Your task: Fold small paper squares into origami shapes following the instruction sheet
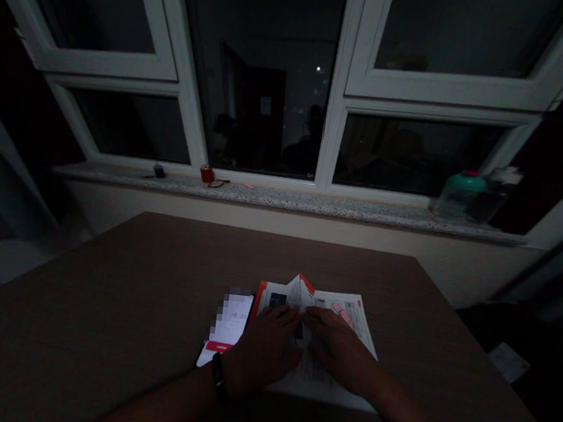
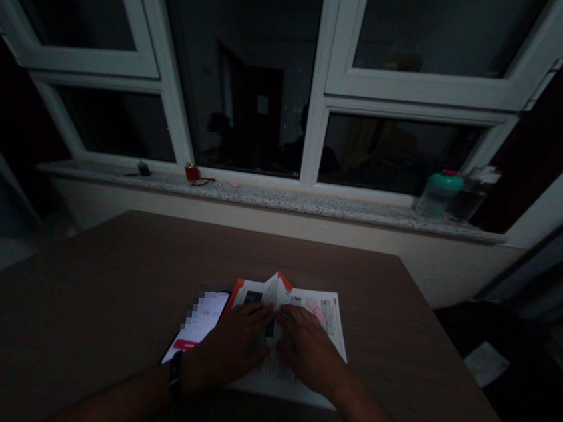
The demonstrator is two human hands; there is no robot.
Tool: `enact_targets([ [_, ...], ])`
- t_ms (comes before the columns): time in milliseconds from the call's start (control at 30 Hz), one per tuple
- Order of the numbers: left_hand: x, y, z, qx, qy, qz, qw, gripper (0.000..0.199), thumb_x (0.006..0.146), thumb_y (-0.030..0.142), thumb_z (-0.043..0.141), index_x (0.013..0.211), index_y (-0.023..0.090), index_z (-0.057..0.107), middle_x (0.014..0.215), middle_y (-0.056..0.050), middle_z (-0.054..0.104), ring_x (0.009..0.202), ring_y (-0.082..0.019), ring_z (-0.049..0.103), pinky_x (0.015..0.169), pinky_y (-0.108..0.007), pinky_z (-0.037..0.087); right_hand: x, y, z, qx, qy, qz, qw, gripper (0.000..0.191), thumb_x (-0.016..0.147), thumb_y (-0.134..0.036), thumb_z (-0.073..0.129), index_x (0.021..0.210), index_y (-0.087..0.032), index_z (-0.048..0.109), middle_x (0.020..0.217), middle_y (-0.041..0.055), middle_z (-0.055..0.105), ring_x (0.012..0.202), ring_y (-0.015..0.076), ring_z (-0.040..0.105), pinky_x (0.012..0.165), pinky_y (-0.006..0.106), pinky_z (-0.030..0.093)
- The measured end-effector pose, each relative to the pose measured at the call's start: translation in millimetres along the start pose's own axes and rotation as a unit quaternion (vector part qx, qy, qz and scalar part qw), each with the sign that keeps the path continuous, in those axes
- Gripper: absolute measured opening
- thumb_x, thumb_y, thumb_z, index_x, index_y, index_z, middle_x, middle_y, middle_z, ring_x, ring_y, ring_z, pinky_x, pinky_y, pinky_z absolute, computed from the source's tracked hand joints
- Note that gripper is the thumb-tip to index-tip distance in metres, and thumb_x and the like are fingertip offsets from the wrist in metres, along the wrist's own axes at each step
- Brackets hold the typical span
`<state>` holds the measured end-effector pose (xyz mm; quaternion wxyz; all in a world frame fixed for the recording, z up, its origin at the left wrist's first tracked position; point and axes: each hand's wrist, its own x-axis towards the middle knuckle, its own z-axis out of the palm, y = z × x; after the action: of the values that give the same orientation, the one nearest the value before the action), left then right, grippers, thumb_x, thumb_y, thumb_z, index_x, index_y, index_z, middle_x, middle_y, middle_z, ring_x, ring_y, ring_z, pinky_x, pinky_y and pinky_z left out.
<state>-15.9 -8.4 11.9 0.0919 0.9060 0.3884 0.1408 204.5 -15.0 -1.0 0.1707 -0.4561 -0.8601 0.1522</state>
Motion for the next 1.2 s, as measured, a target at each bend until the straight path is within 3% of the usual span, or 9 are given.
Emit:
enact_targets([
  [233,3.5,1.5,7.0,0.003,0.023,-0.015,1.000,0.046,0.094,0.026,0.057,0.139,0.016,0.050,0.143,-0.011,0.053,0.133,-0.028,0.046,0.112,-0.048,0.038,4.3,-1.6,7.2,-0.006,0.029,0.006,1.000,0.051,0.089,-0.019,0.054,0.139,-0.021,0.054,0.144,0.0112,0.052,0.132,0.0273,0.046,0.114,0.046,0.034],
  [567,2.8,-7.5,12.1,-0.015,0.017,0.010,1.000,0.049,0.092,0.027,0.060,0.139,0.015,0.049,0.145,-0.014,0.050,0.136,-0.027,0.045,0.113,-0.045,0.039,5.5,-3.3,10.1,-0.021,0.043,0.022,0.999,0.048,0.091,-0.020,0.051,0.139,-0.018,0.055,0.144,0.0121,0.053,0.133,0.0259,0.048,0.115,0.044,0.035],
  [733,6.1,-6.2,11.9,-0.013,0.007,-0.004,1.000,0.043,0.093,0.022,0.058,0.135,0.013,0.053,0.142,-0.015,0.054,0.134,-0.027,0.048,0.113,-0.043,0.039,5.3,-2.6,11.0,-0.030,0.028,0.032,0.999,0.049,0.091,-0.022,0.054,0.140,-0.015,0.054,0.146,0.0132,0.051,0.135,0.0270,0.046,0.116,0.044,0.034],
  [1033,10.6,-6.2,18.8,-0.021,0.045,-0.059,0.997,0.034,0.091,0.025,0.064,0.124,0.018,0.062,0.136,-0.011,0.059,0.127,-0.027,0.054,0.109,-0.044,0.043,3.6,-1.3,8.9,-0.016,0.026,0.020,0.999,0.051,0.091,-0.026,0.055,0.141,-0.016,0.052,0.147,0.0134,0.050,0.136,0.0267,0.045,0.117,0.043,0.031],
  [1200,16.6,-3.1,16.8,-0.019,0.058,-0.069,0.996,0.021,0.093,0.018,0.058,0.112,0.017,0.068,0.125,-0.009,0.066,0.118,-0.025,0.060,0.105,-0.041,0.046,4.4,0.4,11.0,-0.017,0.023,0.017,0.999,0.052,0.090,-0.022,0.054,0.142,-0.017,0.052,0.148,0.0126,0.049,0.136,0.0267,0.044,0.117,0.044,0.031],
])
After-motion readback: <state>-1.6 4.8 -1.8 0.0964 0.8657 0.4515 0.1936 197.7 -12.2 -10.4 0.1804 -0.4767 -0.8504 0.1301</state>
